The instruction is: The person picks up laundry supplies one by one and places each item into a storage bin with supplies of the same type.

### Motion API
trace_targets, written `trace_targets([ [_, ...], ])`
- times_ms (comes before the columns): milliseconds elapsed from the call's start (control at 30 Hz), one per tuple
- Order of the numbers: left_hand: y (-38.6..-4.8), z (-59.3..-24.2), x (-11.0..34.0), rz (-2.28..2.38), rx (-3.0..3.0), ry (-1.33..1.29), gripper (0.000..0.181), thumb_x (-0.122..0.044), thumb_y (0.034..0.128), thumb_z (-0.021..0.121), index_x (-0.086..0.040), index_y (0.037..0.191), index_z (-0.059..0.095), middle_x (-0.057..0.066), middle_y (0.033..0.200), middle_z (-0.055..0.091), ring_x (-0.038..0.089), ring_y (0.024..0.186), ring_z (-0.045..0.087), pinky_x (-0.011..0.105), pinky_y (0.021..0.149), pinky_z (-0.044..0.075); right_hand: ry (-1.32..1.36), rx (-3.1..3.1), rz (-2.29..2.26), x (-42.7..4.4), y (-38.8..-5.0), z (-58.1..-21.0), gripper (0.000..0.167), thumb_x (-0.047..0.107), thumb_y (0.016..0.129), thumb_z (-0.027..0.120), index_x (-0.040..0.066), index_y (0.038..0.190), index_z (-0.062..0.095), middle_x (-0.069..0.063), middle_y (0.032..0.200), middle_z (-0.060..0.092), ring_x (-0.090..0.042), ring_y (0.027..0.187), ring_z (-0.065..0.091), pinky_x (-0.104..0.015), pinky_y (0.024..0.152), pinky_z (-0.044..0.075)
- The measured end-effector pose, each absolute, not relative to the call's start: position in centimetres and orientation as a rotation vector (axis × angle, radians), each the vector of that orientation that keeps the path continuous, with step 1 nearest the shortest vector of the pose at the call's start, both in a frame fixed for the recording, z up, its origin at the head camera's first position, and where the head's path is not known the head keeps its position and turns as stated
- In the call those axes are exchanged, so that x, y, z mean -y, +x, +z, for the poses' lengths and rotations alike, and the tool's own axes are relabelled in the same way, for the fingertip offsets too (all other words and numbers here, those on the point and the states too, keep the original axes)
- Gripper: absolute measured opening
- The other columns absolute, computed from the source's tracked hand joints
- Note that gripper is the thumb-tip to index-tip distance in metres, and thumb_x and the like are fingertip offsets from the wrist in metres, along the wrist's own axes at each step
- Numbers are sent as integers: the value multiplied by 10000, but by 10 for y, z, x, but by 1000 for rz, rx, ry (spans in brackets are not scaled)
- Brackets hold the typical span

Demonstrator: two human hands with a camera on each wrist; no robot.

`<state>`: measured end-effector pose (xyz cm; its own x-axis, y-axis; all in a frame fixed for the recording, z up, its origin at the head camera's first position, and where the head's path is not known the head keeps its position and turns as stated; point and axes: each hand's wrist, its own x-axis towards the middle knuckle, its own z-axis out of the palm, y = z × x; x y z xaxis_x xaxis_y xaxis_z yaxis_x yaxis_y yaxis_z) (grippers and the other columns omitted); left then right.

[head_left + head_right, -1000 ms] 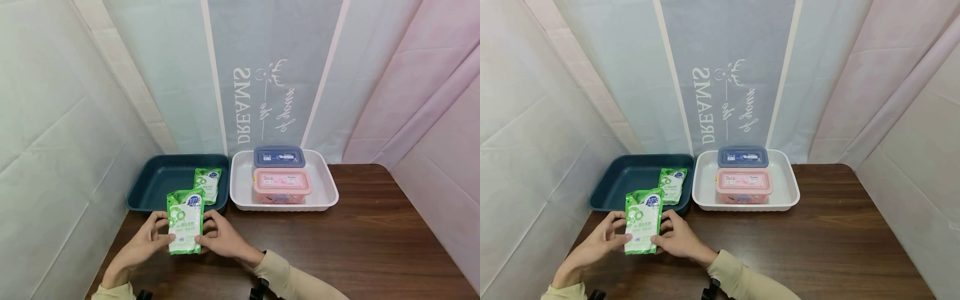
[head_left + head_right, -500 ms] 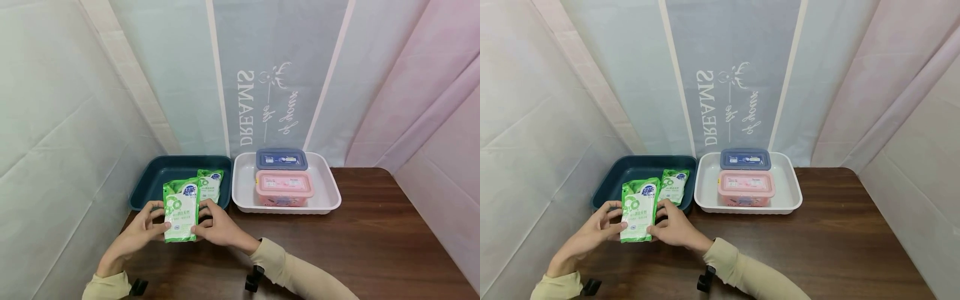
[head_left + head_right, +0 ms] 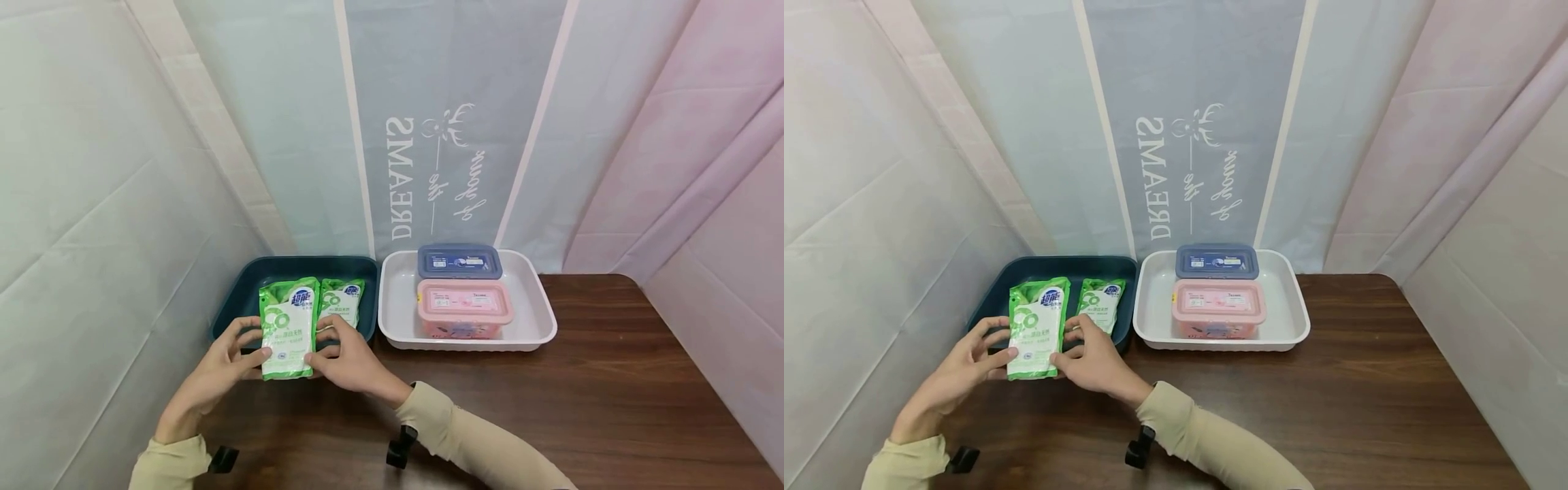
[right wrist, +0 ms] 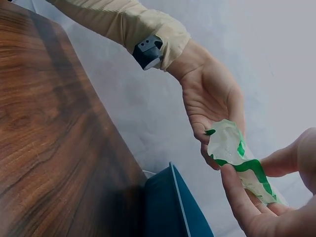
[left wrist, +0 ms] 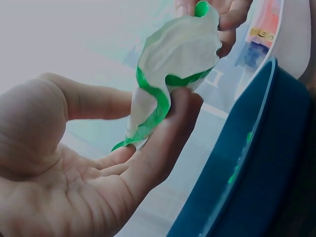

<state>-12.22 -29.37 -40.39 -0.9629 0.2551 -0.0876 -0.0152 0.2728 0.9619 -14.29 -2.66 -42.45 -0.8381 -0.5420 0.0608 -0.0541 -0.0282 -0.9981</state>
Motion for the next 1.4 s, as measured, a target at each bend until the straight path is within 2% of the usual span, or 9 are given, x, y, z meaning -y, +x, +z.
trace_targets([
  [167,-126,-402,296,1752,-2373,183,672,-149,1109,604,21,1618,200,341,1584,393,99,964,740,322,786,643,-607,-1978,-1899,34,-147,-422,423,83,1034,694,54,1409,502,-181,1399,588,-246,1080,754,-278,778,629],
  [300,-132,-401,296,1744,-2416,152,688,-135,1108,601,21,1645,200,343,1587,393,56,956,731,302,783,640,-607,-2027,-1880,39,-151,-422,394,92,1031,697,68,1386,527,-148,1400,580,-210,1089,747,-259,792,607],
  [467,-141,-401,299,1701,-2472,127,706,-151,1111,599,13,1667,198,352,1605,364,12,942,716,274,785,632,-570,-2019,-1908,46,-160,-425,374,82,1025,693,62,1367,543,-115,1328,582,-178,1090,736,-265,789,611],
  [633,-148,-403,302,1635,-2508,52,759,-194,1103,623,-7,1691,180,349,1648,322,-22,945,699,246,806,615,-515,-1946,-1961,55,-171,-431,347,34,1009,687,49,1333,561,-96,1207,570,-195,1017,725,-303,794,640],
  [867,-162,-404,307,1585,-2545,25,796,-163,1075,663,-25,1701,192,343,1664,322,-6,917,694,253,803,607,-473,-1967,-1936,66,-187,-435,329,13,980,705,67,1280,581,-82,1146,577,-142,909,721,-316,762,645],
  [1033,-175,-406,308,1532,-2574,-1,798,-173,1075,659,-17,1700,188,351,1658,324,9,925,681,269,804,605,-437,-2037,-1893,72,-199,-437,343,9,964,718,73,1279,596,-102,1139,591,-170,889,727,-326,755,634],
  [1200,-185,-410,312,1469,-2610,-44,794,-171,1074,655,-16,1700,193,355,1653,330,51,965,667,267,801,599,-408,-2099,-1837,81,-207,-441,353,-11,964,707,84,1288,604,-120,1152,610,-164,844,713,-384,782,637],
  [1400,-198,-421,316,1445,-2619,-72,770,-133,1072,646,-15,1695,210,364,1636,352,120,952,675,339,814,606,-405,-2255,-1717,90,-219,-452,343,-13,953,721,84,1268,627,-137,1149,652,-159,808,626,-321,669,535],
])
